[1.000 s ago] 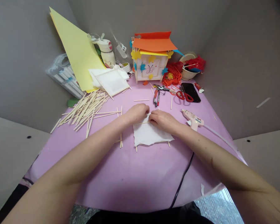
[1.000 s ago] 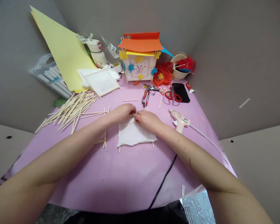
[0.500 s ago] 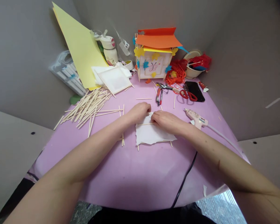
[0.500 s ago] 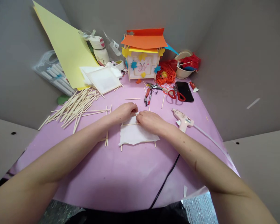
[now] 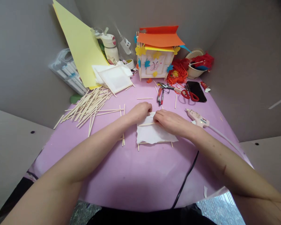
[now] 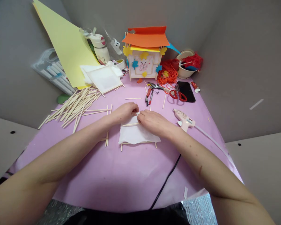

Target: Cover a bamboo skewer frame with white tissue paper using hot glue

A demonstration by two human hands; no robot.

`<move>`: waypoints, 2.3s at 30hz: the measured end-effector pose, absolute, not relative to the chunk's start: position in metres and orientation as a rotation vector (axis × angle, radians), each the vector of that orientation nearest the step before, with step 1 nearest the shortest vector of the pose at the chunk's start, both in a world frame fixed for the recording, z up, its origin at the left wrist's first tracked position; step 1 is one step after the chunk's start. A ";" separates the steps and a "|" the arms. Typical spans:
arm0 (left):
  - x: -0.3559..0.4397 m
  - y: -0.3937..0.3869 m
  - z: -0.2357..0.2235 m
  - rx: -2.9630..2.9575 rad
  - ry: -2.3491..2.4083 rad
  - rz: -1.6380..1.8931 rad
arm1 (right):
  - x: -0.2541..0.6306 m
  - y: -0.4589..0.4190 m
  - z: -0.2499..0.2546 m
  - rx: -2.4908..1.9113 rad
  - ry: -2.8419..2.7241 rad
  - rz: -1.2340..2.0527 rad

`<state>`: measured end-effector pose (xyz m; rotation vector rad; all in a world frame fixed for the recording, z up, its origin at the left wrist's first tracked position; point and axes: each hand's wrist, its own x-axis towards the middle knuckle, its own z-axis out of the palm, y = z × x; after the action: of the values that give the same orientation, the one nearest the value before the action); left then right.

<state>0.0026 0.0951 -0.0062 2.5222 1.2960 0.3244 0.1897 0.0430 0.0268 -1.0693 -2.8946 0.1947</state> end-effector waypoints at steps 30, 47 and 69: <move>-0.005 -0.013 0.006 2.732 0.873 0.015 | 0.198 0.052 0.017 -1.238 -1.969 0.635; -0.002 -0.047 0.023 2.684 1.297 1.074 | 0.188 0.012 0.025 -1.172 -1.999 0.967; 0.012 -0.038 0.012 1.369 1.278 1.166 | 0.178 0.177 0.034 -2.055 -2.090 0.512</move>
<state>0.0116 -0.0379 0.0123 1.3695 1.2778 1.1665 0.1783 0.1765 0.0339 -2.0553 -2.0904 0.5124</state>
